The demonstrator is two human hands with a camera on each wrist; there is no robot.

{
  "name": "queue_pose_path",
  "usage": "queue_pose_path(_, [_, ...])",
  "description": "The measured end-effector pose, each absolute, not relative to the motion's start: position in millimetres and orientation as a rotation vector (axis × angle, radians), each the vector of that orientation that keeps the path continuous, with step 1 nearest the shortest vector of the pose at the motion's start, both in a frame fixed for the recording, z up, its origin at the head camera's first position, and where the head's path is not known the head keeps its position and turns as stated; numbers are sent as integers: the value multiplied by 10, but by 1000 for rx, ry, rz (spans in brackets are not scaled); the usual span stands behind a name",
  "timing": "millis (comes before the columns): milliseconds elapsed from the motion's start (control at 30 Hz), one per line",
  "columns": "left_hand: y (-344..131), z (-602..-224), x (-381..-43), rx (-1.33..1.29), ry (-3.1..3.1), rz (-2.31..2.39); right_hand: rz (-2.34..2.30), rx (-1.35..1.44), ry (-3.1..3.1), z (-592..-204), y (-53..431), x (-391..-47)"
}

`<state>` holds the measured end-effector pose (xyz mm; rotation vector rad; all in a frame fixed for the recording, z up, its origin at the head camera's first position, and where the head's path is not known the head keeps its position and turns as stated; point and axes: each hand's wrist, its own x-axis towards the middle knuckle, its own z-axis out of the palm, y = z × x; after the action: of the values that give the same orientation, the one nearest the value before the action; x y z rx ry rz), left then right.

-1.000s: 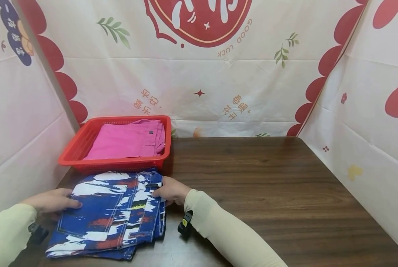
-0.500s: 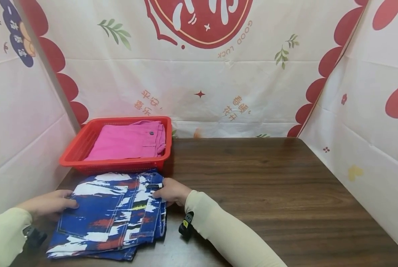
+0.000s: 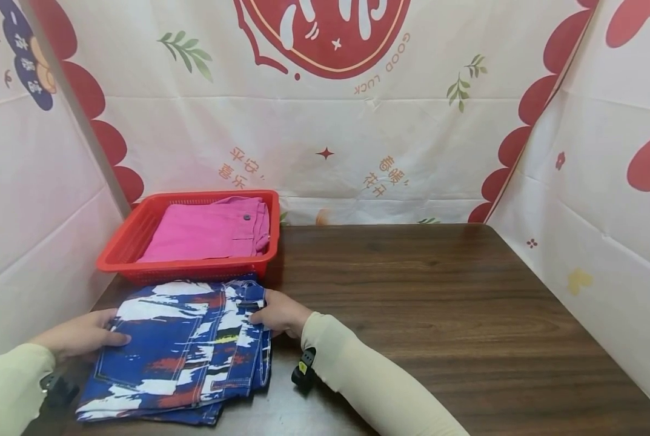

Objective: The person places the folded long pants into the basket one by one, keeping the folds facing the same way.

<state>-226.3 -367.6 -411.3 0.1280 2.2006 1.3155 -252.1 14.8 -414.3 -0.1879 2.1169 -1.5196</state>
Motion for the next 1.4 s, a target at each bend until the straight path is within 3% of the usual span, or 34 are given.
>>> queue_pose_path(1400, [-3665, -3927, -1986, 233, 2284, 1448, -1524, -376, 2264, -3982, 194, -2334])
